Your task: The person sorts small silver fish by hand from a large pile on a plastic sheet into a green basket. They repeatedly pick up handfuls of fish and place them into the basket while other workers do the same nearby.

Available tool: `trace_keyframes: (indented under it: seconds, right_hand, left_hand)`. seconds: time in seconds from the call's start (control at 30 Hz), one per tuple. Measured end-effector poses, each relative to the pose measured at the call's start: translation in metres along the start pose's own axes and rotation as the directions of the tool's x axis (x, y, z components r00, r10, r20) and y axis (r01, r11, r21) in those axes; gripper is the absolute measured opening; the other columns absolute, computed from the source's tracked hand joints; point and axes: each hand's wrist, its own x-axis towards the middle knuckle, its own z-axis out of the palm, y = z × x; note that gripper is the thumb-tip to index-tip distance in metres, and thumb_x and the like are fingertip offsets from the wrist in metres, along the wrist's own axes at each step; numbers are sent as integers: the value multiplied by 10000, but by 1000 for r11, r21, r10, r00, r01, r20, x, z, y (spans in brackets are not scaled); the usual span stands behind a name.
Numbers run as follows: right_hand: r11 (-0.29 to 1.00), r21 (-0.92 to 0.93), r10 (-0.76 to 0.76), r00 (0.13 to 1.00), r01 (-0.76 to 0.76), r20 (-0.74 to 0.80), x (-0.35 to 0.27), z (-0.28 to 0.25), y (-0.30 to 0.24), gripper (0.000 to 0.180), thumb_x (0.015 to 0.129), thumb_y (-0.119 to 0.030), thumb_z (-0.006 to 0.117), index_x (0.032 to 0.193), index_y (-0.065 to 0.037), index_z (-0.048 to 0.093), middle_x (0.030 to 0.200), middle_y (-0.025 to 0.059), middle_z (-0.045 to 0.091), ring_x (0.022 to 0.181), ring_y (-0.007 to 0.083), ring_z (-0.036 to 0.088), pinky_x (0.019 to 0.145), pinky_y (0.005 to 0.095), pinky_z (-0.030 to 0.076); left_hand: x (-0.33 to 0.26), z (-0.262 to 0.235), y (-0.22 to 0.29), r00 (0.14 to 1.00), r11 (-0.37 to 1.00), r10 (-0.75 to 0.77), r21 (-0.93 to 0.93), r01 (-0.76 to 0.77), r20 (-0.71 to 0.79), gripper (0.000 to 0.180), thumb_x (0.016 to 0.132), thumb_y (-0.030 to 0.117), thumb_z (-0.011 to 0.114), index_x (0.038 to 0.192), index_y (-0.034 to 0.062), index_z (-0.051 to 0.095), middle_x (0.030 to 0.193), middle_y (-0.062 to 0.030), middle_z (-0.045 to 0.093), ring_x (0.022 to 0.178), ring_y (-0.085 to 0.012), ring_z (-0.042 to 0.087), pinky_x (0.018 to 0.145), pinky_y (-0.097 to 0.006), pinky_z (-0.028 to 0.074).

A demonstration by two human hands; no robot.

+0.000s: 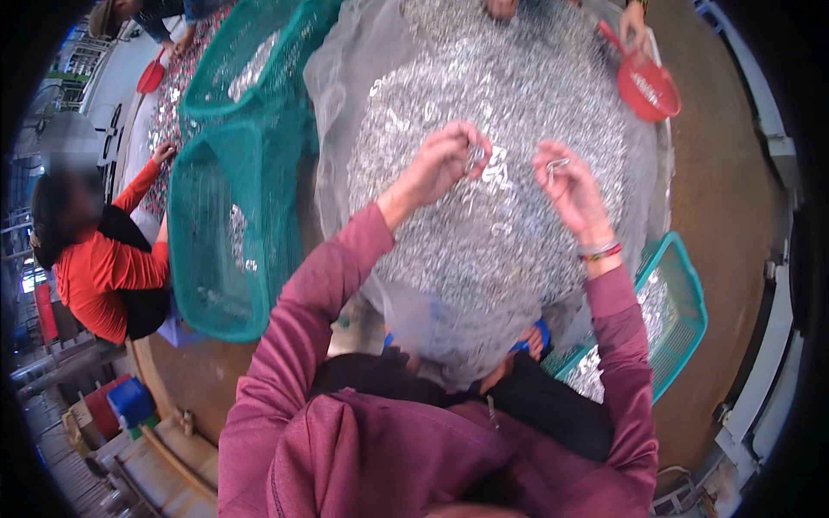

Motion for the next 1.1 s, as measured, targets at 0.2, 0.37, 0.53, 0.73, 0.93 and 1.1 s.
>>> trace_keyframes:
  seconds: [0.2,0.37,0.53,0.73,0.93,1.1]
  right_hand:
    - [918,-323,220,973,-231,-71,-15,-33,1,322,809,-16,512,1126,-4,568,932,84,614,772,114,584,596,229,469]
    - [122,-993,182,983,3,25,-24,-43,70,243,852,-169,614,1040,-19,582,890,92,591,800,218,599,666,344,487]
    - [-231,-941,42,968,248,245,-27,-44,108,145,843,-121,604,940,-39,534,880,145,586,857,362,589,752,450,480]
    - [594,-730,318,932,-338,-172,-14,-47,68,121,853,-116,599,837,-66,490,796,46,572,689,172,562,506,276,429]
    - [751,-609,360,932,-256,52,-17,-37,69,142,841,-122,567,967,-83,513,854,41,584,704,128,562,526,251,428]
    - [-272,-862,191,902,428,388,-8,-28,119,163,845,-149,593,968,-53,545,774,70,588,685,197,582,595,329,460]
  left_hand:
    - [-1,-47,-24,957,921,-286,261,289,-52,155,878,223,606,888,74,567,856,-20,576,619,-115,483,566,-270,407]
    - [-5,-84,-69,892,-237,-301,880,-412,337,185,821,169,656,959,52,617,914,-117,579,834,-300,618,704,-412,500]
    - [-1,-84,-71,936,-307,-276,902,-302,219,135,805,152,661,902,70,614,930,-125,583,873,-336,612,750,-454,498]
    - [1,-64,-24,983,231,-146,970,-80,116,237,684,192,820,831,74,676,776,-2,612,734,-139,565,672,-305,452]
    - [0,-52,-19,850,750,-519,426,506,-95,271,911,276,651,739,94,550,646,71,433,524,-25,351,442,-227,285]
    - [5,-49,-5,908,713,-376,570,409,-182,332,986,392,474,815,108,477,674,45,416,511,-44,338,422,-189,288]
